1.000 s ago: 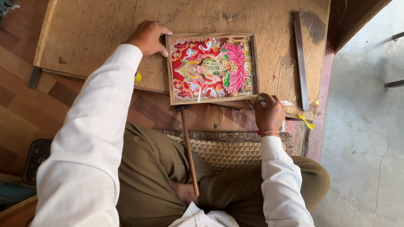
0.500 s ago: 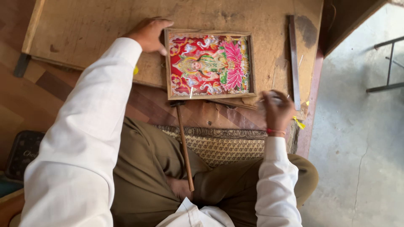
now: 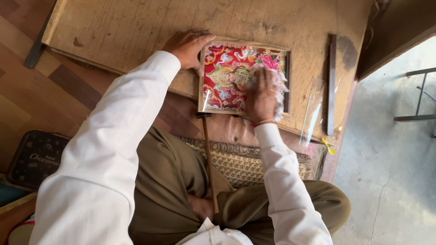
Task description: The person sits on the floor and assembles a small framed artwork by placing a printed image into a wooden frame, covering it with a clear sheet, and applying yellow decorative tape around the edges. The person smooths the clear sheet and adjusts the tape to secure the frame.
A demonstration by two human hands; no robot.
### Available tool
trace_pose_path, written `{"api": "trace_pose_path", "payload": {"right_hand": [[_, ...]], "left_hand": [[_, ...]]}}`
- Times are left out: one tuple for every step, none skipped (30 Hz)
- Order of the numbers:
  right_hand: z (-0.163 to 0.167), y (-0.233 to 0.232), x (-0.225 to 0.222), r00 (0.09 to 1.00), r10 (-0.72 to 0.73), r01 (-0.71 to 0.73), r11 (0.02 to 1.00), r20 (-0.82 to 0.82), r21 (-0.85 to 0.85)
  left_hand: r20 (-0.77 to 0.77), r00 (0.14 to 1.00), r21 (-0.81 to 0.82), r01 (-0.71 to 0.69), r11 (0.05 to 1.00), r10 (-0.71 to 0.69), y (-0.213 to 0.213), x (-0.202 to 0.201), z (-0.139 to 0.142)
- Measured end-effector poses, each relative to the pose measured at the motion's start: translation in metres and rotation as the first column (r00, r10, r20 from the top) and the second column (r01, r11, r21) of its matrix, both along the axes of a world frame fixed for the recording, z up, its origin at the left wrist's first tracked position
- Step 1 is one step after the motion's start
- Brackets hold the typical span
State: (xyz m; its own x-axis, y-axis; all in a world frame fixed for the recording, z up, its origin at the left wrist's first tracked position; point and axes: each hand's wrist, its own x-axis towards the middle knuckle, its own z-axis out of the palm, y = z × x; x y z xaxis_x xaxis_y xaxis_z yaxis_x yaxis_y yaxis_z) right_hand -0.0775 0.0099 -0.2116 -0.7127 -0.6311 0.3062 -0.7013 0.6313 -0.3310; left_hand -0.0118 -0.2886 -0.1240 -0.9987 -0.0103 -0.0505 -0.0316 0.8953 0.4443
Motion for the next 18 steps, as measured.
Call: {"api": "trace_pose_path", "payload": {"right_hand": [[0.000, -0.018, 0.014, 0.997, 0.056, -0.056, 0.998, 0.043, 0.001], [0.000, -0.041, 0.026, 0.994, 0.108, -0.111, 0.985, 0.028, 0.134], [0.001, -0.066, 0.036, 0.986, 0.164, -0.163, 0.951, 0.018, 0.263], [0.003, -0.083, 0.043, 0.976, 0.193, -0.214, 0.937, 0.104, 0.276], [0.006, -0.092, 0.045, 0.957, 0.216, -0.265, 0.922, 0.191, 0.283], [0.009, -0.100, 0.039, 0.952, 0.251, -0.292, 0.913, 0.174, 0.285], [0.010, -0.107, 0.031, 0.945, 0.283, -0.320, 0.903, 0.163, 0.287], [0.011, -0.108, 0.021, 0.936, 0.317, -0.350, 0.888, 0.155, 0.296], [0.011, -0.110, 0.009, 0.947, 0.285, -0.320, 0.887, 0.150, 0.333], [0.010, -0.108, -0.005, 0.957, 0.255, -0.289, 0.884, 0.140, 0.368], [0.009, -0.104, -0.019, 0.966, 0.224, -0.256, 0.879, 0.126, 0.401], [0.009, -0.096, -0.031, 0.982, 0.183, -0.188, 0.903, 0.051, 0.385], [0.008, -0.080, -0.042, 0.990, 0.140, -0.125, 0.923, -0.015, 0.364], [0.011, -0.057, -0.052, 0.997, 0.069, -0.072, 0.950, 0.023, 0.302], [0.014, -0.038, -0.062, 0.998, -0.003, -0.011, 0.971, 0.060, 0.239], [0.015, -0.028, -0.070, 0.994, -0.081, 0.060, 0.966, 0.074, 0.253], [0.016, -0.020, -0.076, 0.984, -0.156, 0.127, 0.954, 0.090, 0.270], [0.015, -0.017, -0.077, 0.967, -0.231, 0.191, 0.936, 0.106, 0.295]], "left_hand": [[0.006, 1.000, 0.010, 0.006, 1.000, -0.006, -0.002, 0.000, -0.004], [0.002, 1.000, 0.020, 0.016, 1.000, -0.016, -0.003, 0.001, -0.008], [-0.004, 1.000, 0.026, 0.023, 0.999, -0.023, -0.006, -0.001, -0.011], [-0.083, 0.996, -0.012, 0.041, 0.999, -0.042, -0.007, -0.002, -0.013], [-0.160, 0.985, -0.051, 0.057, 0.997, -0.064, -0.007, -0.003, -0.016], [-0.231, 0.968, -0.097, 0.072, 0.993, -0.093, -0.008, -0.006, -0.017], [-0.162, 0.984, -0.076, 0.068, 0.995, -0.080, -0.008, -0.007, -0.018], [-0.090, 0.994, -0.049, 0.059, 0.997, -0.063, -0.008, -0.009, -0.017], [-0.019, 0.999, -0.023, 0.041, 0.999, -0.042, -0.007, -0.010, -0.017], [-0.017, 0.999, -0.027, 0.045, 0.999, -0.045, -0.007, -0.010, -0.018], [-0.016, 0.999, -0.032, 0.050, 0.998, -0.050, -0.008, -0.011, -0.017], [-0.008, 0.999, -0.037, 0.053, 0.998, -0.053, -0.008, -0.011, -0.017], [-0.046, 0.997, -0.032, 0.060, 0.998, -0.062, -0.008, -0.010, -0.016], [-0.084, 0.994, -0.027, 0.069, 0.997, -0.071, -0.008, -0.009, -0.016], [-0.128, 0.988, -0.027, 0.081, 0.996, -0.084, -0.009, -0.009, -0.015], [-0.073, 0.996, -0.004, 0.055, 0.999, -0.055, -0.010, -0.009, -0.015], [-0.014, 1.000, 0.020, 0.025, 0.999, -0.025, -0.010, -0.008, -0.015], [0.049, 0.999, 0.049, -0.007, 0.999, 0.004, -0.010, -0.006, -0.016]]}}
